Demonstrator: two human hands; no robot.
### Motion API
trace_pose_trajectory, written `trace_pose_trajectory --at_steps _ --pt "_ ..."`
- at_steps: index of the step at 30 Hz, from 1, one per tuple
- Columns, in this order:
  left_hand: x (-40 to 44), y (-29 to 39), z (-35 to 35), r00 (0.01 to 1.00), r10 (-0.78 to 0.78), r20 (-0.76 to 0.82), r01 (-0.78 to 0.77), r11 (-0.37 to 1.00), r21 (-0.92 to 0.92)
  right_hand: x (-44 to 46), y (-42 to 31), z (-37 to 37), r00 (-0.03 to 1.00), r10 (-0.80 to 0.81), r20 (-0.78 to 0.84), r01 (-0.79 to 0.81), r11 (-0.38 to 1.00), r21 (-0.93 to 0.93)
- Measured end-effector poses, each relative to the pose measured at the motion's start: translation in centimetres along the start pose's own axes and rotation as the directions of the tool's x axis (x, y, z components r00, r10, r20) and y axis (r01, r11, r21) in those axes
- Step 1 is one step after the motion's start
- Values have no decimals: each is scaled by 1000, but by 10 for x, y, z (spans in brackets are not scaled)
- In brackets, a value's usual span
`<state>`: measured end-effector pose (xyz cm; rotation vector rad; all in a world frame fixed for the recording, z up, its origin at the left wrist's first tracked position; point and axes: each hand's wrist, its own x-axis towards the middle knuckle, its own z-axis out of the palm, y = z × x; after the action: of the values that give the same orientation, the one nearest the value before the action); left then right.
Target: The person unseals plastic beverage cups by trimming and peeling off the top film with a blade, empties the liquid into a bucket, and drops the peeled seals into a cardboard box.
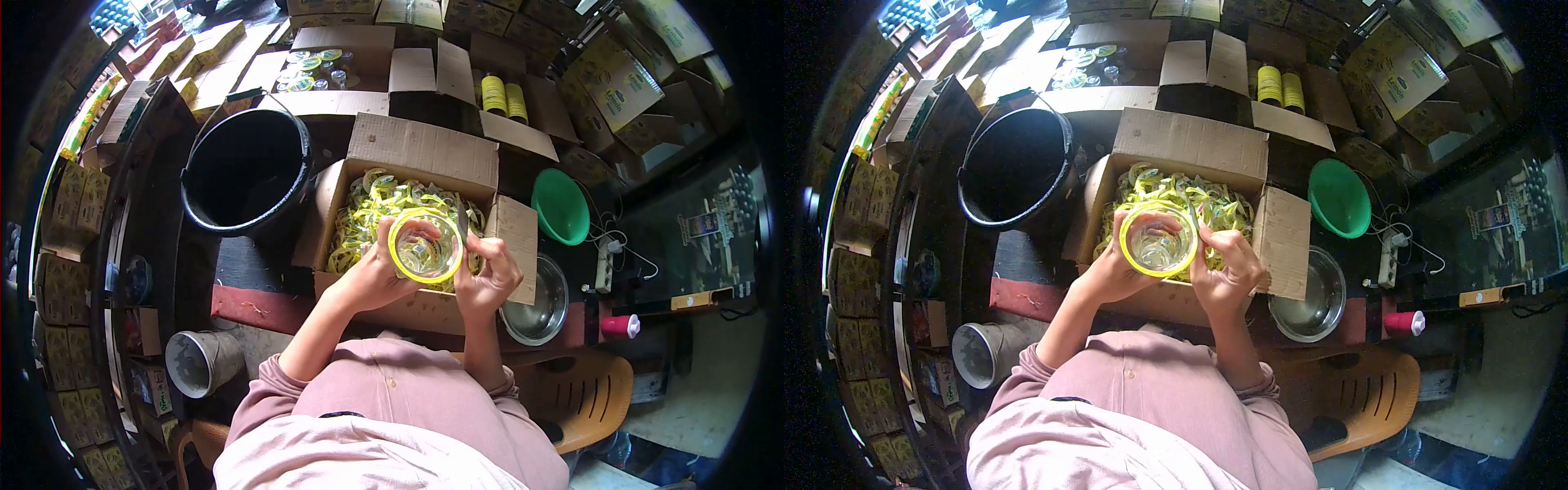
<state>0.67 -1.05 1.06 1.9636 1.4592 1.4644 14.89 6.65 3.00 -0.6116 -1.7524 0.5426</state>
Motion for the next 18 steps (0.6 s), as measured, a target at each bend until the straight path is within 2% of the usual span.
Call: trace_pose_trajectory --at_steps 2,6,8,11,18 --pt "-5 -2 1 1000 -10 18 9 997 76 -2 3 -1 1000 9 12 -9 1000 28" --pt "-6 -11 2 996 23 92 -13 993 -113 -3 8 -3 999 39 37 -45 986 158" --pt "2 -6 -3 994 -14 112 34 982 -185 -3 7 -2 998 52 27 -55 988 145" --pt "8 1 7 996 -67 -60 39 924 -380 -5 1 0 996 84 -2 -83 988 129" --pt "14 3 10 976 -166 -140 75 861 -503 -14 -10 -3 998 21 -56 -20 1000 10"
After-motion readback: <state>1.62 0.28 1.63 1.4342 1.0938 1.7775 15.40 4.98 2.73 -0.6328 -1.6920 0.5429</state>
